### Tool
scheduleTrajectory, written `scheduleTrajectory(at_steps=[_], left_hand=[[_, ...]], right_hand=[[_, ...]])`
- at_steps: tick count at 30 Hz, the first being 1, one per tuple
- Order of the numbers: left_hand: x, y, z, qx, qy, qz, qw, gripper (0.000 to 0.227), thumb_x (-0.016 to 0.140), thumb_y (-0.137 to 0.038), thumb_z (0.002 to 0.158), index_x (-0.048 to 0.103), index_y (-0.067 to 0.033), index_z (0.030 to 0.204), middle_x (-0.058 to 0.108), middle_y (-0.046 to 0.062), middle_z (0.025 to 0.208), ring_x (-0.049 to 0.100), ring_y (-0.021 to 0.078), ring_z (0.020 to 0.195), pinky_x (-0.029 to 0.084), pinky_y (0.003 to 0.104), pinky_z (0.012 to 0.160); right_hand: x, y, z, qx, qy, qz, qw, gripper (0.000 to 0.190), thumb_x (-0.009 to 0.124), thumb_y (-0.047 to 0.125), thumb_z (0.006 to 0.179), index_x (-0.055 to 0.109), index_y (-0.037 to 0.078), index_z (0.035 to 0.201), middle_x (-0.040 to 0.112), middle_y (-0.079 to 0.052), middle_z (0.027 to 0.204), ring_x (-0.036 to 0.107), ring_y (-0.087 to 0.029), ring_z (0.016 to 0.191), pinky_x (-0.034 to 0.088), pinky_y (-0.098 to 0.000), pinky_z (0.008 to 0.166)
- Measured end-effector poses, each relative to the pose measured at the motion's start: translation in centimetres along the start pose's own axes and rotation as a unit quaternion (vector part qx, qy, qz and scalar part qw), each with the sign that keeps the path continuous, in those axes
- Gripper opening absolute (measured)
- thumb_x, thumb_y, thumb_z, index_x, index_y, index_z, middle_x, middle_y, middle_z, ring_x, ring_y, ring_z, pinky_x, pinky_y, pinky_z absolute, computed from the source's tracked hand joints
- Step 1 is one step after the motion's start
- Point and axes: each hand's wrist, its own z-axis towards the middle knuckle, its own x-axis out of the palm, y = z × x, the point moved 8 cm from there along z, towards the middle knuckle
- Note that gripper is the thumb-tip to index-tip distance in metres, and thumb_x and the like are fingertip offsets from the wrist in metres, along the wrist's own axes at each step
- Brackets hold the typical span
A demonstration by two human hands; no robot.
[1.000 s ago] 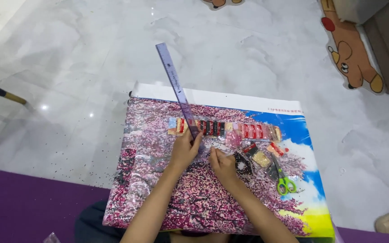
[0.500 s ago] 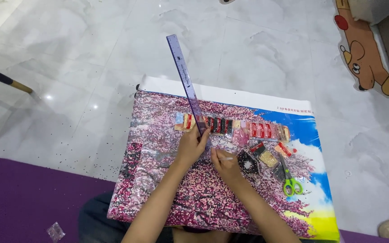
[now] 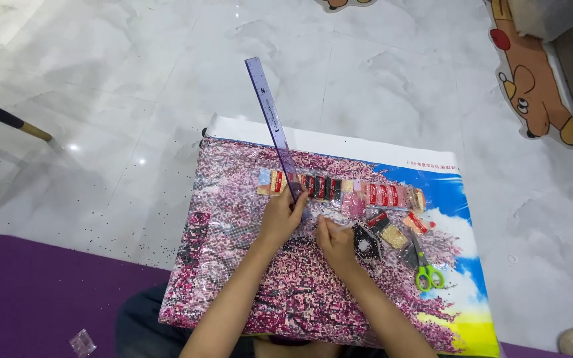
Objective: Using a ruler to align and straighten rows of resin diamonds on a diamond painting canvas.
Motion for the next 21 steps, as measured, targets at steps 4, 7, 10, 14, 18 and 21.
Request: scheduleTrajectory(at_steps=[4, 7, 10, 14, 18, 21], left_hand=[[0.1, 0.1, 0.2, 0.007, 0.001, 0.014, 1.0, 0.012, 0.058, -0.02, 0.094, 0.062, -0.0087, 0.097, 0.062, 0.012, 0.051, 0.061, 0.0297, 0.047, 0.044, 0.035, 0.048], [0.1, 0.2, 0.1, 0.002, 0.005, 0.018, 1.0, 0.015, 0.057, -0.022, 0.095, 0.062, -0.0087, 0.098, 0.062, 0.012, 0.051, 0.061, 0.029, 0.047, 0.044, 0.035, 0.048], [-0.1, -0.2, 0.1, 0.008, 0.005, 0.01, 1.0, 0.014, 0.058, -0.022, 0.094, 0.061, -0.0099, 0.099, 0.064, 0.014, 0.056, 0.063, 0.0322, 0.051, 0.045, 0.037, 0.051], [-0.1, -0.5, -0.1, -0.005, 0.002, 0.001, 1.0, 0.015, 0.058, -0.023, 0.094, 0.062, -0.0099, 0.099, 0.066, 0.015, 0.058, 0.064, 0.034, 0.054, 0.046, 0.039, 0.053], [0.1, 0.5, 0.0, 0.003, -0.009, -0.001, 1.0, 0.012, 0.06, -0.023, 0.093, 0.062, -0.0115, 0.099, 0.067, 0.013, 0.06, 0.066, 0.0324, 0.058, 0.048, 0.038, 0.056], [-0.1, 0.9, 0.1, -0.019, -0.012, -0.026, 0.999, 0.011, 0.063, -0.02, 0.092, 0.063, -0.0104, 0.097, 0.066, 0.012, 0.056, 0.064, 0.026, 0.051, 0.046, 0.034, 0.051]], right_hand=[[-0.1, 1.7, 0.8, -0.04, -0.002, -0.031, 0.999, 0.036, 0.056, 0.011, 0.095, 0.062, 0.009, 0.06, 0.061, -0.006, 0.047, 0.058, -0.02, 0.039, 0.042, -0.0264, 0.039], [1.2, 1.0, 0.2, -0.094, 0.026, -0.06, 0.993, 0.032, 0.06, 0.004, 0.092, 0.059, 0.005, 0.06, 0.061, -0.012, 0.051, 0.059, -0.027, 0.043, 0.043, -0.0326, 0.039], [1.5, 0.8, 0.0, -0.085, 0.035, -0.074, 0.993, 0.032, 0.061, 0.007, 0.091, 0.059, 0.005, 0.06, 0.062, -0.012, 0.052, 0.061, -0.027, 0.045, 0.045, -0.0323, 0.041], [-1.3, 0.5, 0.1, 0.0, -0.026, -0.021, 0.999, 0.028, 0.061, 0.01, 0.09, 0.062, 0.007, 0.063, 0.058, -0.01, 0.047, 0.056, -0.024, 0.038, 0.042, -0.0316, 0.041], [-7.8, -1.6, 1.0, 0.119, -0.175, 0.059, 0.976, 0.025, 0.051, 0.004, 0.092, 0.064, 0.007, 0.072, 0.052, -0.003, 0.041, 0.051, -0.015, 0.036, 0.042, -0.0259, 0.045], [-11.2, -2.5, 1.2, 0.191, -0.178, 0.045, 0.964, 0.027, 0.059, 0.015, 0.095, 0.069, 0.006, 0.072, 0.061, -0.007, 0.049, 0.051, -0.012, 0.04, 0.042, -0.0263, 0.047]])
